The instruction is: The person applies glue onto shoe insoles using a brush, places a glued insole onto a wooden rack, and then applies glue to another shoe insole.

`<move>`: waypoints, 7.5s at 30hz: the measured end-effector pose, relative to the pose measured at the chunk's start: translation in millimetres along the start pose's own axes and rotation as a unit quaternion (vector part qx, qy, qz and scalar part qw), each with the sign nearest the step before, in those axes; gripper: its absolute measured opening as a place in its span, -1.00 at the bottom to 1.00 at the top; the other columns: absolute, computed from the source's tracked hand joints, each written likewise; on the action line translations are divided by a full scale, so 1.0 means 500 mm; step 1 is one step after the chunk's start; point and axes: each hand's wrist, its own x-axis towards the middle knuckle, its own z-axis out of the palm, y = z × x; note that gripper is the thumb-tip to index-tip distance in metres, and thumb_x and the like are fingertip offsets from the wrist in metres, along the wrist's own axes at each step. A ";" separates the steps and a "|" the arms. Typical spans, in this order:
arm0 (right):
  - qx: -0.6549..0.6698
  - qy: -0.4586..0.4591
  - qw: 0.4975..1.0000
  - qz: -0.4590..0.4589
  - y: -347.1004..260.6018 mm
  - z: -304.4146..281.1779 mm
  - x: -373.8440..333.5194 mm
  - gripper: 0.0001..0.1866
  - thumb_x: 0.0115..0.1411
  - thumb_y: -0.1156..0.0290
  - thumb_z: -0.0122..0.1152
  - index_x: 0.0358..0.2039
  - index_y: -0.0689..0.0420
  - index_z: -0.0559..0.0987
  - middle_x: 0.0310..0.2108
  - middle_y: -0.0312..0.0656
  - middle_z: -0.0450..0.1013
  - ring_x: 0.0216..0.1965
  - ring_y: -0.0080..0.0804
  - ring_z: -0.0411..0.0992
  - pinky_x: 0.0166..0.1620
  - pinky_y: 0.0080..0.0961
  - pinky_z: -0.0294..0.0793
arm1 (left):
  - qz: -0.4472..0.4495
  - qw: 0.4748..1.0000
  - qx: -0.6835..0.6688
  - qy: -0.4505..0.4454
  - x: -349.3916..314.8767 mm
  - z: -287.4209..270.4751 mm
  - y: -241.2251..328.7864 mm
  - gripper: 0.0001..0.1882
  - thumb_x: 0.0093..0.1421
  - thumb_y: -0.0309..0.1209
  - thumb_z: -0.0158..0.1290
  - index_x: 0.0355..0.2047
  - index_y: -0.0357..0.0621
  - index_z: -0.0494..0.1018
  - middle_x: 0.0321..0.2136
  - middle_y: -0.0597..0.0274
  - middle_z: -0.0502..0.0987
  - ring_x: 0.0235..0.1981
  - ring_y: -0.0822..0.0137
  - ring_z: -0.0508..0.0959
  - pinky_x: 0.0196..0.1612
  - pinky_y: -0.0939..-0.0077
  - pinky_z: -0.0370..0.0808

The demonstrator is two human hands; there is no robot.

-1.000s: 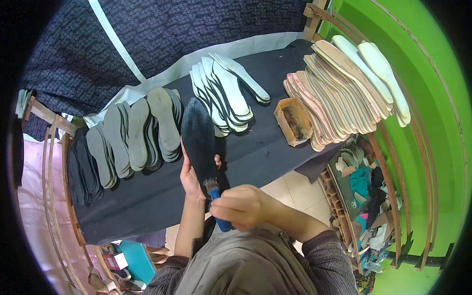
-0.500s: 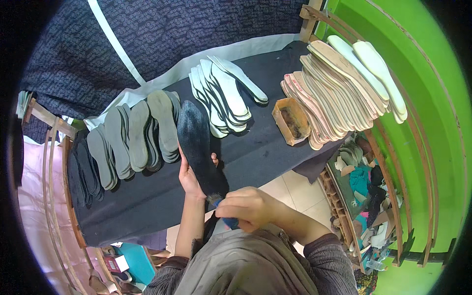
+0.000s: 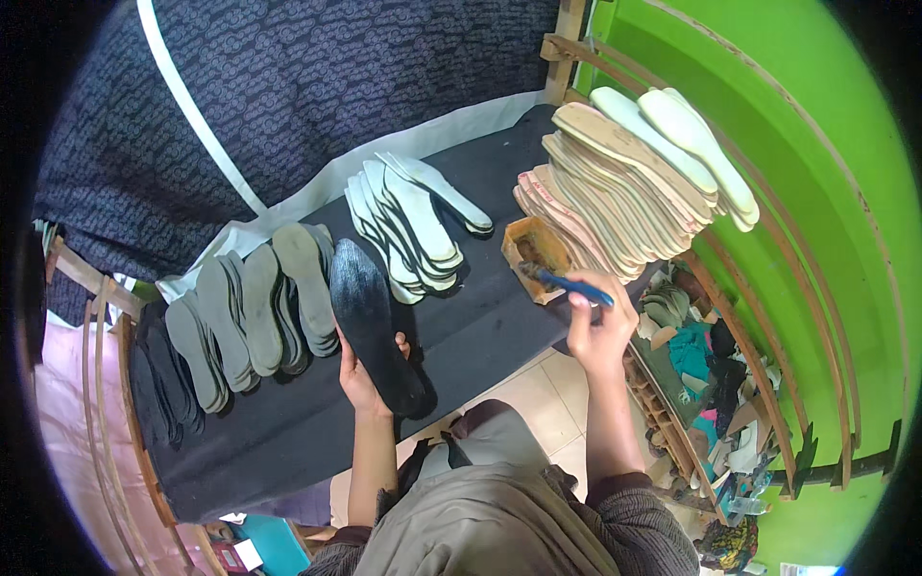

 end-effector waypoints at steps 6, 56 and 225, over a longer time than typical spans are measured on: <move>-0.056 -0.028 0.998 0.019 0.053 0.041 0.009 -0.81 0.06 0.51 0.23 -0.27 0.23 0.53 -0.31 -0.11 0.52 -0.29 -0.22 0.51 -0.19 -0.46 0.46 | -0.021 1.000 -0.010 -0.013 0.003 -0.010 -0.004 -0.53 0.34 -0.19 -0.43 0.27 0.48 -0.03 0.01 0.16 0.35 -0.24 0.00 0.43 -0.16 0.18 0.43; -0.266 0.120 0.879 0.378 -0.056 -0.928 -0.529 -0.15 -0.13 0.19 0.44 0.14 0.16 0.24 -0.04 -0.03 0.37 -0.11 -0.09 0.40 -0.05 -0.31 0.37 | -0.477 0.833 0.202 -0.194 -0.554 0.320 -1.007 -0.43 0.24 -0.49 -0.08 0.22 0.04 0.01 -0.02 0.23 0.34 -0.07 0.38 0.41 -0.05 0.44 0.42; 0.476 -0.219 0.778 0.347 -0.341 0.325 -0.156 -0.57 0.33 0.32 -0.10 0.13 0.27 0.19 -0.04 -0.18 0.34 -0.06 -0.55 0.30 0.00 -0.59 0.31 | 0.329 0.580 0.728 -0.156 -0.133 0.049 0.185 -0.14 -0.22 -0.49 0.33 -0.04 -0.08 -0.05 -0.22 0.01 0.20 -0.24 0.12 0.29 -0.19 0.22 0.29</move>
